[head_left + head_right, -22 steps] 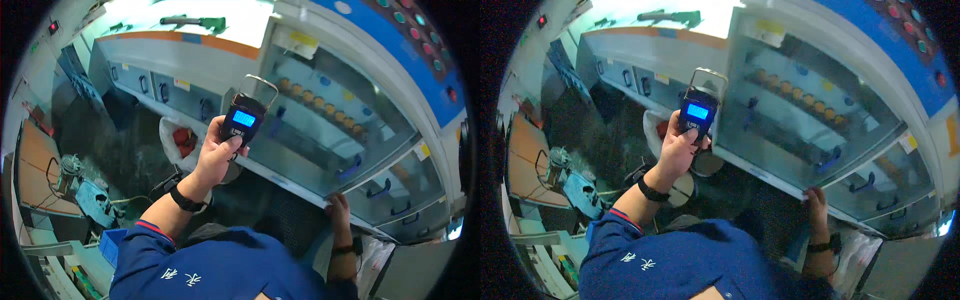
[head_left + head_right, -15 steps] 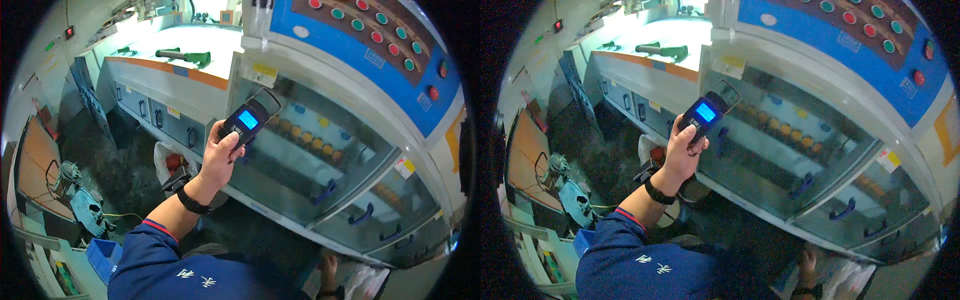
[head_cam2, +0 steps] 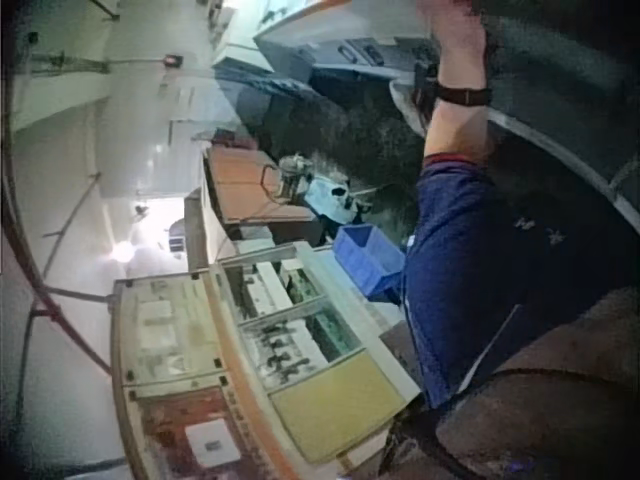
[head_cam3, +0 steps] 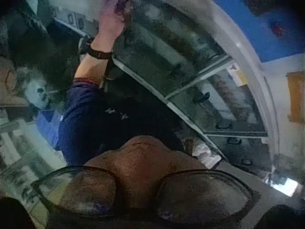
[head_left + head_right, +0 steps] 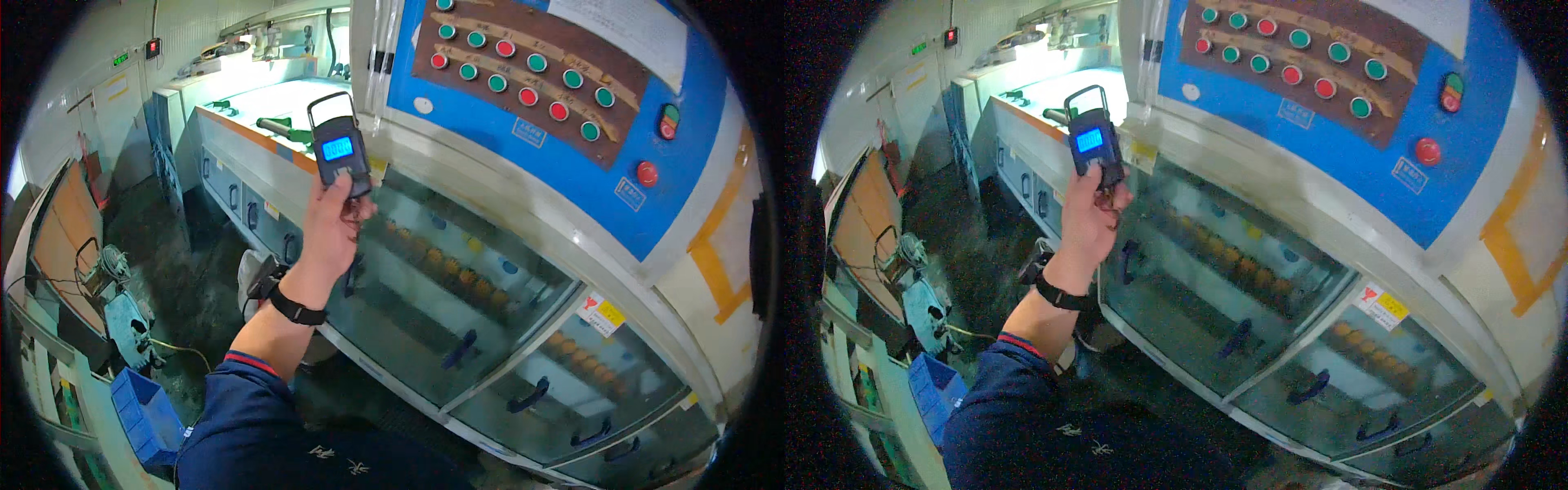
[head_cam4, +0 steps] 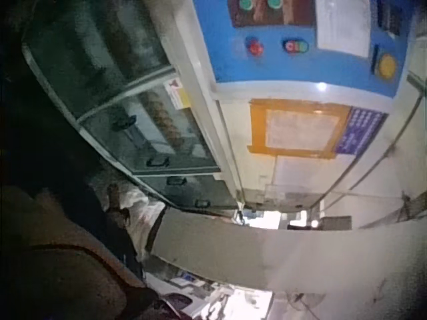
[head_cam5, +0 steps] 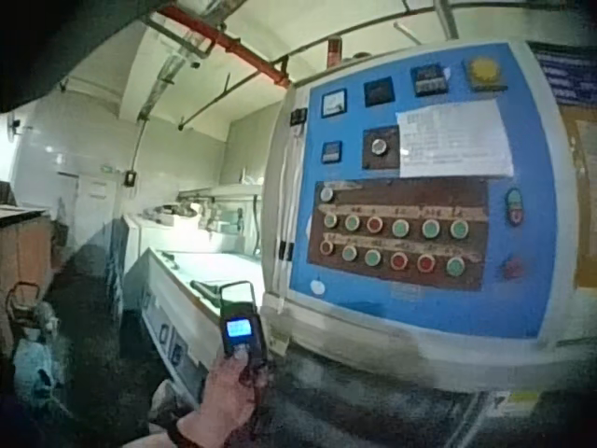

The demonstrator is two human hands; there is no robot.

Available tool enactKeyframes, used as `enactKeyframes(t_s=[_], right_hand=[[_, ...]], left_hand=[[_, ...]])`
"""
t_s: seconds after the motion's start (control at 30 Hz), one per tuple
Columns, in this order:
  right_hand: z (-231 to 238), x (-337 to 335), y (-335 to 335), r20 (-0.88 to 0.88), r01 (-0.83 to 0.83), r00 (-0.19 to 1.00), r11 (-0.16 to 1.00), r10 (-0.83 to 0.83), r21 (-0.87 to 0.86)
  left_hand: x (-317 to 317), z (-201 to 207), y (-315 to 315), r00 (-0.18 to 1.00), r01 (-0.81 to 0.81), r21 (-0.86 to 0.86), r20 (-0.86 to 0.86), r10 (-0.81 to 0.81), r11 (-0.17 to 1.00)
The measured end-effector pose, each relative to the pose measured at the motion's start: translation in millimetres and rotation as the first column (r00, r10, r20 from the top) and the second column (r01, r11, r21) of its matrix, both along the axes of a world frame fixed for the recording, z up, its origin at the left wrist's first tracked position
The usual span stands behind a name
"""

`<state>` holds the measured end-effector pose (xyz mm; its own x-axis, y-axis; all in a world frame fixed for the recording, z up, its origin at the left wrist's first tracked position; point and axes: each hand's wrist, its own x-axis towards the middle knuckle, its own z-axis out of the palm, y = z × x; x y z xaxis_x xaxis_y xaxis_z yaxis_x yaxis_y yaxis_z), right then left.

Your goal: The recorder scoops white powder from a large sack into a bucket and uses a digital device to take measurements.

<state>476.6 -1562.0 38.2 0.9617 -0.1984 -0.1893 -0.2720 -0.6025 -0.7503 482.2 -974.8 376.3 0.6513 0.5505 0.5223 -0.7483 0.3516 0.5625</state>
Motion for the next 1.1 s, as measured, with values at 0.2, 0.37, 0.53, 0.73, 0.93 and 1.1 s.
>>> enactKeyframes(t_s=[0.2, 0.37, 0.53, 0.73, 0.93, 1.1], right_hand=[[12.8, -10.1, 0.8, -0.018, 0.036, 0.999, 0.999, -0.036, 0.003], [22.0, -35.0, -0.2, -0.049, 0.128, 0.991, 0.992, -0.128, -0.012], [22.9, -55.1, 12.3, -0.08, 0.201, 0.976, 0.979, -0.202, -0.02], [26.5, -90.8, 21.3, -0.104, 0.313, 0.943, 0.949, -0.315, -0.039], [30.5, -123.0, 37.5, -0.129, 0.385, 0.912, 0.921, -0.39, -0.063], [30.6, -153.1, 47.9, -0.147, 0.425, 0.889, 0.901, -0.434, -0.087]], left_hand=[[23.8, 45.7, 37.4, 0.998, -0.061, 0.14, 0.043, 0.055, 0.988], [73.2, 139.7, 54.7, 0.995, -0.076, 0.115, 0.065, 0.069, 0.99], [119.3, 226.4, 92.7, 0.978, -0.174, 0.277, 0.161, 0.133, 0.945], [166.4, 309.1, 131.6, 0.966, -0.22, 0.388, 0.211, 0.146, 0.895], [168.2, 344.3, 129.4, 0.978, -0.186, 0.389, -0.01, 0.206, 0.902], [182.5, 338.3, 152.8, 0.995, -0.094, 0.338, 0.072, 0.074, 0.936]])
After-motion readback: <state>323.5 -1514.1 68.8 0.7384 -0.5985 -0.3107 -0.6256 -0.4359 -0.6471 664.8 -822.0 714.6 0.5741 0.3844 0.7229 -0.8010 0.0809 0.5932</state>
